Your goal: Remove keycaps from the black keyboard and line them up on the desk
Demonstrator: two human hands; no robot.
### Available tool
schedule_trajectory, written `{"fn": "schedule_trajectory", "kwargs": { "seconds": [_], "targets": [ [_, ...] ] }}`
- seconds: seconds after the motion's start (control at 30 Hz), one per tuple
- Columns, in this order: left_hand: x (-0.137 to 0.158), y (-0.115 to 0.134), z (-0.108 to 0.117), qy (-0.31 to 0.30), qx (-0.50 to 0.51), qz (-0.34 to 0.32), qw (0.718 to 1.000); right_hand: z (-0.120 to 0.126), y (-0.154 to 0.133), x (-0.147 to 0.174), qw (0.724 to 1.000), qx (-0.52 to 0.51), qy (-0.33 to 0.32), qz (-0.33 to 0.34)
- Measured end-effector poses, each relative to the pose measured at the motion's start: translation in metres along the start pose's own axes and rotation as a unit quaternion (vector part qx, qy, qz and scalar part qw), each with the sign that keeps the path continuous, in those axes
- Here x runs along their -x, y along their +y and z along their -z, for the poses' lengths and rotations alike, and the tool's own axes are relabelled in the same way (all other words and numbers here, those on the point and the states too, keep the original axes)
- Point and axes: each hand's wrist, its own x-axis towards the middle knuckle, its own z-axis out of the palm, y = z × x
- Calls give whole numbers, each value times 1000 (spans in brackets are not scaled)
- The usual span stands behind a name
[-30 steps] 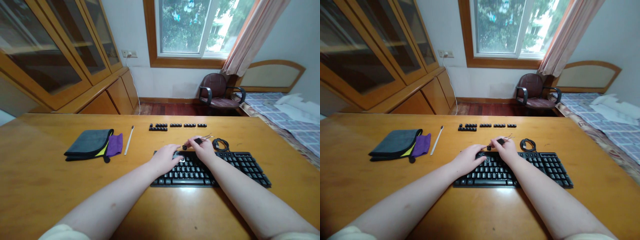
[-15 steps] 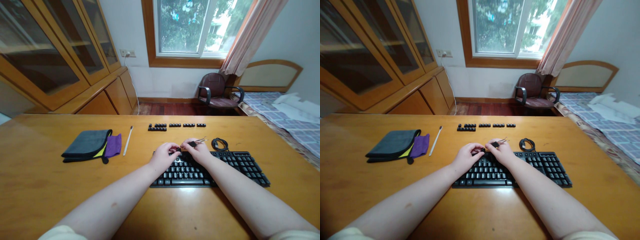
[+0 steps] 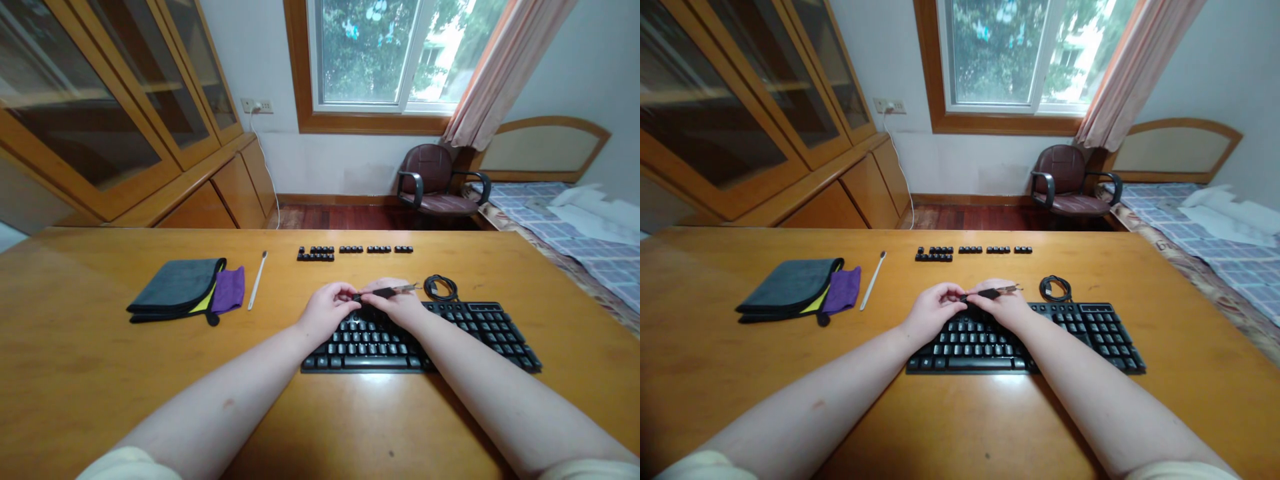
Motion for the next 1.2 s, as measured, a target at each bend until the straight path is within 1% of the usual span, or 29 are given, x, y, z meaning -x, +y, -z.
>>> {"fn": "schedule_trajectory", "kwargs": {
  "seconds": [0.13, 0.3, 0.43, 0.53, 0.67, 0.83, 0.93, 1.0, 1.1, 1.2],
  "targets": [
    [-1, -4, 0, -7, 24, 0, 1000, -2, 1, 0, 999, -3, 9, 44],
    [0, -8, 0, -20, 48, -18, 998, -3, 2, 1, 998, 38, 14, 52],
    [0, -8, -1, -20, 69, -21, 997, -3, 0, 1, 996, 9, 12, 84],
    [0, -7, -1, -24, 63, -24, 997, -4, -1, 0, 997, -13, 16, 80],
    [1, -6, 0, -29, 44, -28, 998, -4, -2, -1, 998, -25, 11, 51],
    [3, -3, 2, -70, -12, -52, 996, -4, -2, 0, 997, -74, -31, -5],
    [4, -2, 1, -72, -48, -81, 993, -5, -3, 0, 991, -121, -19, -52],
    [5, -2, 0, -56, -72, -105, 990, -6, -4, 0, 982, -162, -9, -100],
    [5, -1, 1, -31, -118, -140, 983, -8, -2, -1, 955, -240, 1, -174],
    [5, 1, 3, -30, -175, -175, 968, -9, 0, -2, 936, -289, 9, -200]
  ]
}}
